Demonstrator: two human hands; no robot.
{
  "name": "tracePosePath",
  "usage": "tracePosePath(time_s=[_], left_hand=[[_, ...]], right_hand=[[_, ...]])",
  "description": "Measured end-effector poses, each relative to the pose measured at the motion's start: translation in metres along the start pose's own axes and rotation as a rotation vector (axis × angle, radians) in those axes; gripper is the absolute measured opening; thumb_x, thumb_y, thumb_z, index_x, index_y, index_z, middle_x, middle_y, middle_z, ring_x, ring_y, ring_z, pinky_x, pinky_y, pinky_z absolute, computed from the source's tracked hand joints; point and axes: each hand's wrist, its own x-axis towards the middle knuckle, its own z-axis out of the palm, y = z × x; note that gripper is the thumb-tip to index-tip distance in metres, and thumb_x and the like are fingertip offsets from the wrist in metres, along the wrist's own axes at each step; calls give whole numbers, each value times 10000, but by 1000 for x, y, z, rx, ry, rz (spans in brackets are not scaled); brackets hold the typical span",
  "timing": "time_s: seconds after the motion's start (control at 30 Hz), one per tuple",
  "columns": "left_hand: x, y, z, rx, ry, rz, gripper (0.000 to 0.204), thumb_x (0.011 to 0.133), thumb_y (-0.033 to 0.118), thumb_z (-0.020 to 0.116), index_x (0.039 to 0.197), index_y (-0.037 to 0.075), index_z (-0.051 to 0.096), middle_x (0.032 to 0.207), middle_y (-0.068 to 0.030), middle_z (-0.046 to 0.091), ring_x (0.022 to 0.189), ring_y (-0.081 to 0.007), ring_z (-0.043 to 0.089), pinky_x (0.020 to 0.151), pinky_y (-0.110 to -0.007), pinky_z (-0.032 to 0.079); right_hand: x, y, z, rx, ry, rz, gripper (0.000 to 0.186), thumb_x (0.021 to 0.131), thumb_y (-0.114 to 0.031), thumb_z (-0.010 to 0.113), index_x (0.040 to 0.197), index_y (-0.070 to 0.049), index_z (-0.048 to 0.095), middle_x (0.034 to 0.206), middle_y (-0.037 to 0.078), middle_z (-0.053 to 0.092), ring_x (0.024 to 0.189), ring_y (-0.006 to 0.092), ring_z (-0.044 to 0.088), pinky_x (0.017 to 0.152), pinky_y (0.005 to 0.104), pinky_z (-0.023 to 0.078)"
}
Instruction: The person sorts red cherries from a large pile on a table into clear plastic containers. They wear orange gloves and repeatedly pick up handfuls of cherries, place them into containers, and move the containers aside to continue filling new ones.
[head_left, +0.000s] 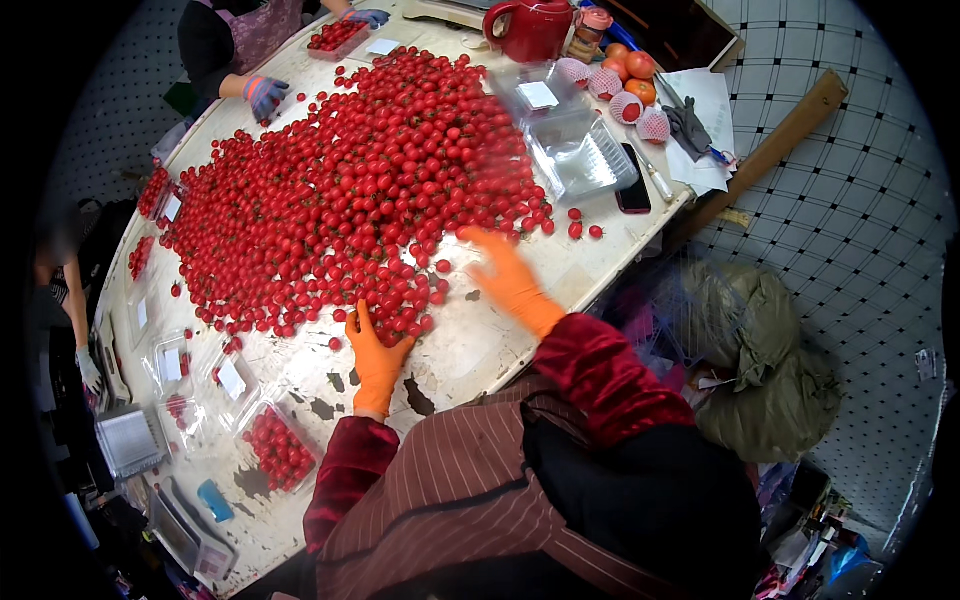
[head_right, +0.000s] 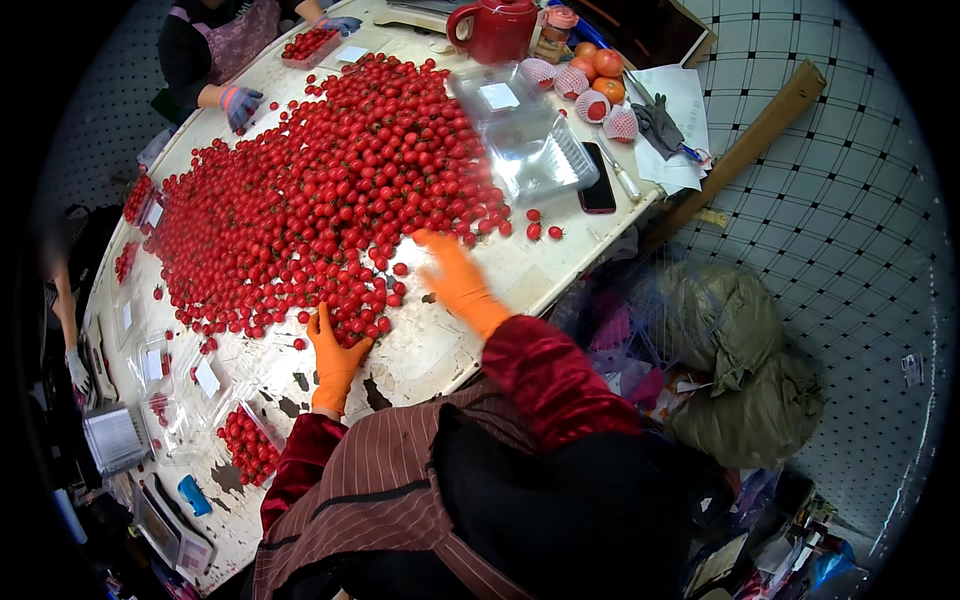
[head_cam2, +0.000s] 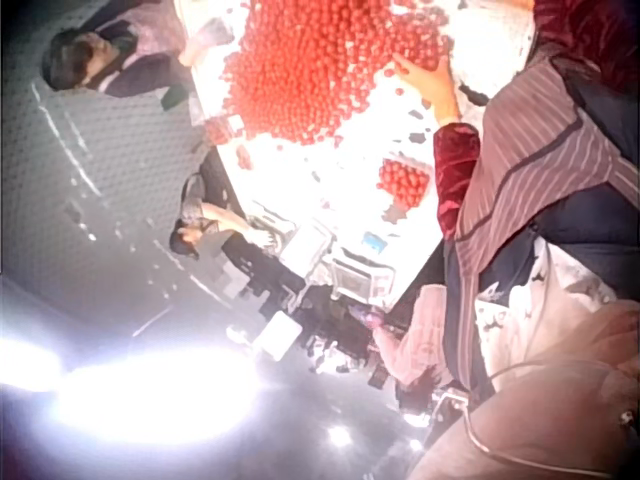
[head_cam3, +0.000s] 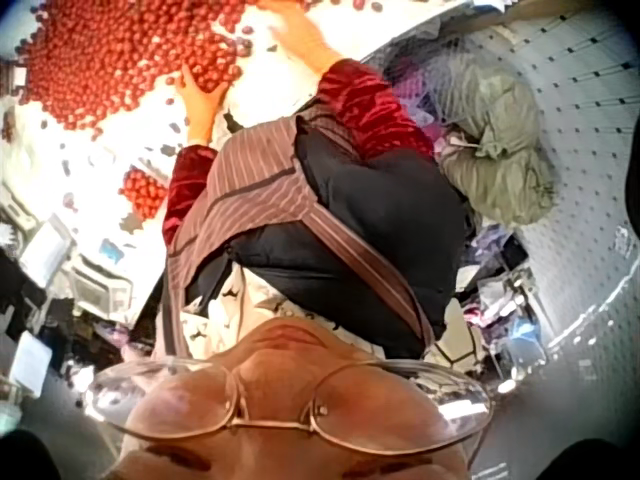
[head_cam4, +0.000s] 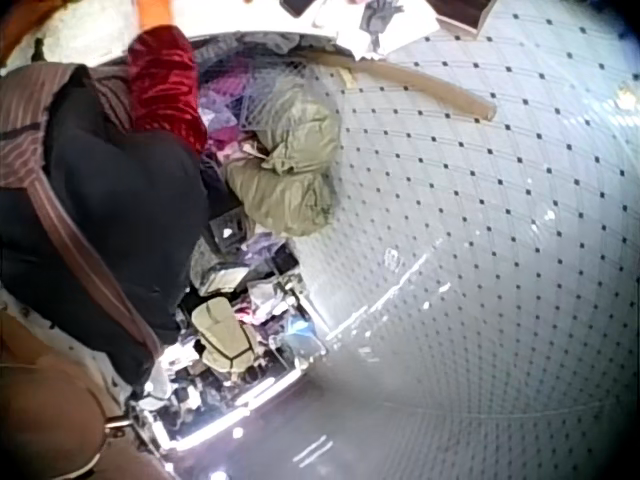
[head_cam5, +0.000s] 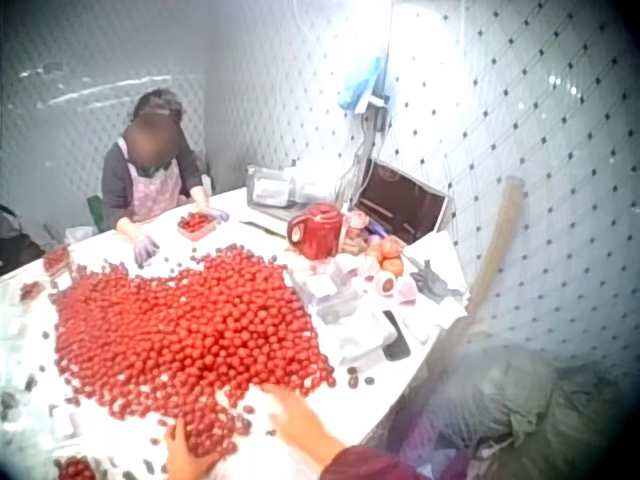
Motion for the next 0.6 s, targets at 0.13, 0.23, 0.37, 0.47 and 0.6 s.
tracePosePath(time_s=[0.13,0.23,0.37,0.47,0.6], left_hand=[[-1,-2,1,31,-10,4,1115,622,236,890,1519,92,245,1446,-225,281,1328,-394,363,1085,-407,376],[3,-1,4,9,-29,0,1111,626,251,888,1516,79,245,1451,-228,279,1336,-397,353,1092,-410,366],[-1,-14,4,-36,-1,51,1123,620,260,892,1512,56,242,1457,-235,275,1347,-406,335,1096,-412,357],[-3,-11,1,-14,-6,67,1132,596,259,899,1503,49,255,1454,-240,279,1336,-399,348,1092,-412,363],[-3,6,0,47,-6,49,1124,581,250,897,1497,62,273,1457,-242,283,1315,-401,378,1078,-414,383]], right_hand=[[-5,78,-109,-631,329,410,449,774,-173,711,1196,-58,611,1152,151,622,1076,337,556,930,451,430],[-11,144,-116,-568,455,503,497,771,-286,726,1221,-109,614,1199,122,574,1136,352,491,966,450,406],[-10,127,-41,-624,485,272,518,799,-274,711,1262,-90,567,1263,137,533,1176,354,465,1023,458,363],[-2,82,26,-568,514,281,694,807,-307,717,1393,-58,441,1383,220,419,1236,394,396,1070,482,320],[7,51,80,-476,414,324,787,818,-330,705,1463,-50,350,1462,293,293,1287,459,327,1104,523,273]])
